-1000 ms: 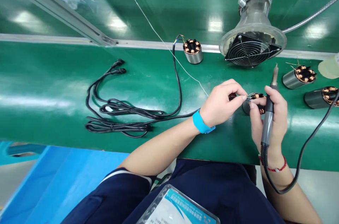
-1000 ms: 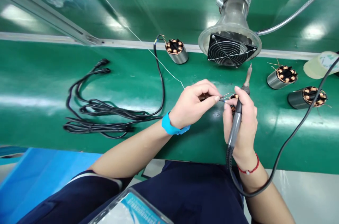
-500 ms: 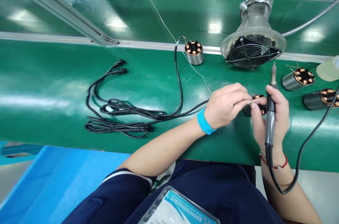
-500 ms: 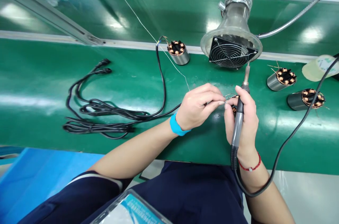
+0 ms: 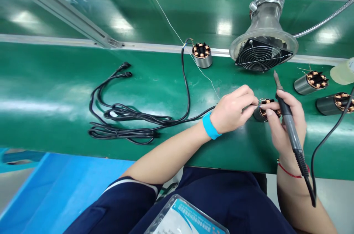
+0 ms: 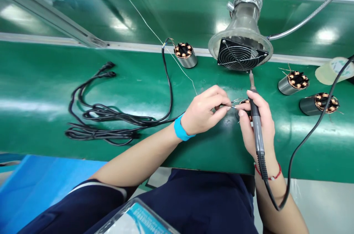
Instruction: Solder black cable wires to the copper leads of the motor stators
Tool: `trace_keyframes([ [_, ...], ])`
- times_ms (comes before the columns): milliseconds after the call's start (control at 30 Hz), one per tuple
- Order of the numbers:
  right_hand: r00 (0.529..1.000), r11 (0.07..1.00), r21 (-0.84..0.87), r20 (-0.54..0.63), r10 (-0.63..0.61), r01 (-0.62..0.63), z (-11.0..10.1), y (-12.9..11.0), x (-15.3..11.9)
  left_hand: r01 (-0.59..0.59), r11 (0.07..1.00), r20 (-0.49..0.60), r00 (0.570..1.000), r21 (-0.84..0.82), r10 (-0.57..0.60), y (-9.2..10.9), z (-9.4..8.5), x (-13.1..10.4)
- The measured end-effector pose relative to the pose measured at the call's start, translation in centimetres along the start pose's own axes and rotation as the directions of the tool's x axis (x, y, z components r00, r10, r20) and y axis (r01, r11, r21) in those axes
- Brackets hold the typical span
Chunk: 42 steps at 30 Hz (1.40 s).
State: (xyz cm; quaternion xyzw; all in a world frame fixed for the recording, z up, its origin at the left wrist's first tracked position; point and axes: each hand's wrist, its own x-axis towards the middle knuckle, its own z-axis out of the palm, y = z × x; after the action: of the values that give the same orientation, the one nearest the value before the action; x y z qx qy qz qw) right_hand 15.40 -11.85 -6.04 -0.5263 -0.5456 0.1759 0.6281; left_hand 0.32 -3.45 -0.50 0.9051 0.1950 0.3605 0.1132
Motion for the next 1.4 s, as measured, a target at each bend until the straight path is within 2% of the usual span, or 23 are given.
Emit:
trace_keyframes([
  [133, 0.98, 0.984, -0.137, 0.175, -0.091, 0.115, -2.5, 0.0, -0.1, 0.096, 0.995, 0.007, 0.995, -0.027, -0.096, 0.2, 0.1, 0.0],
  [267, 0.961, 0.977, -0.131, 0.242, -0.134, 0.169, -2.7, 0.5, 0.6, 0.149, 0.989, 0.008, 0.989, -0.016, -0.149, 0.1, 0.2, 0.0],
  [333, 0.97, 0.977, -0.146, 0.21, -0.12, 0.153, -1.9, 0.8, 1.2, 0.166, 0.986, 0.005, 0.986, -0.005, -0.166, -0.1, 0.3, 0.0],
  [433, 0.993, 0.977, -0.192, 0.093, -0.079, 0.095, -0.3, 1.3, 1.8, 0.185, 0.983, -0.015, 0.983, 0.001, -0.185, -0.4, 0.5, 0.0],
  [533, 0.992, 0.951, -0.283, 0.01, -0.126, 0.123, 0.8, 1.5, 1.8, 0.19, 0.982, -0.017, 0.982, 0.006, -0.19, -0.4, 0.6, 0.0],
  [600, 0.989, 0.941, -0.305, 0.015, -0.15, 0.148, 1.1, 1.5, 1.5, 0.195, 0.981, -0.005, 0.981, -0.004, -0.195, -0.2, 0.4, 0.0],
  [733, 0.993, 0.956, -0.266, 0.015, -0.121, 0.121, 0.4, 1.0, 0.2, 0.266, 0.961, 0.05, 0.963, -0.079, -0.263, 0.3, 0.1, -0.1],
  [867, 0.977, 0.987, -0.12, -0.174, -0.125, 0.105, -0.3, 0.5, -1.6, 0.372, 0.916, 0.116, 0.927, -0.152, -0.357, 0.5, 0.2, -0.1],
  [967, 0.948, 0.984, -0.026, -0.266, -0.175, 0.175, -0.5, 0.7, -2.9, 0.459, 0.867, 0.132, 0.888, -0.196, -0.441, 0.6, 0.5, -0.1],
  [1167, 0.885, 0.914, -0.001, -0.249, -0.393, 0.405, -0.9, 1.6, -3.9, 0.605, 0.728, 0.188, 0.795, -0.323, -0.577, 0.6, 1.0, -0.2],
  [1300, 0.882, 0.904, 0.031, -0.237, -0.408, 0.427, -1.0, 1.6, -3.9, 0.684, 0.633, 0.232, 0.724, -0.362, -0.649, 0.6, 1.0, 0.0],
  [1400, 0.891, 0.91, 0.029, -0.216, -0.399, 0.414, -0.9, 1.4, -3.8, 0.71, 0.592, 0.254, 0.696, -0.381, -0.672, 0.6, 1.0, 0.1],
])
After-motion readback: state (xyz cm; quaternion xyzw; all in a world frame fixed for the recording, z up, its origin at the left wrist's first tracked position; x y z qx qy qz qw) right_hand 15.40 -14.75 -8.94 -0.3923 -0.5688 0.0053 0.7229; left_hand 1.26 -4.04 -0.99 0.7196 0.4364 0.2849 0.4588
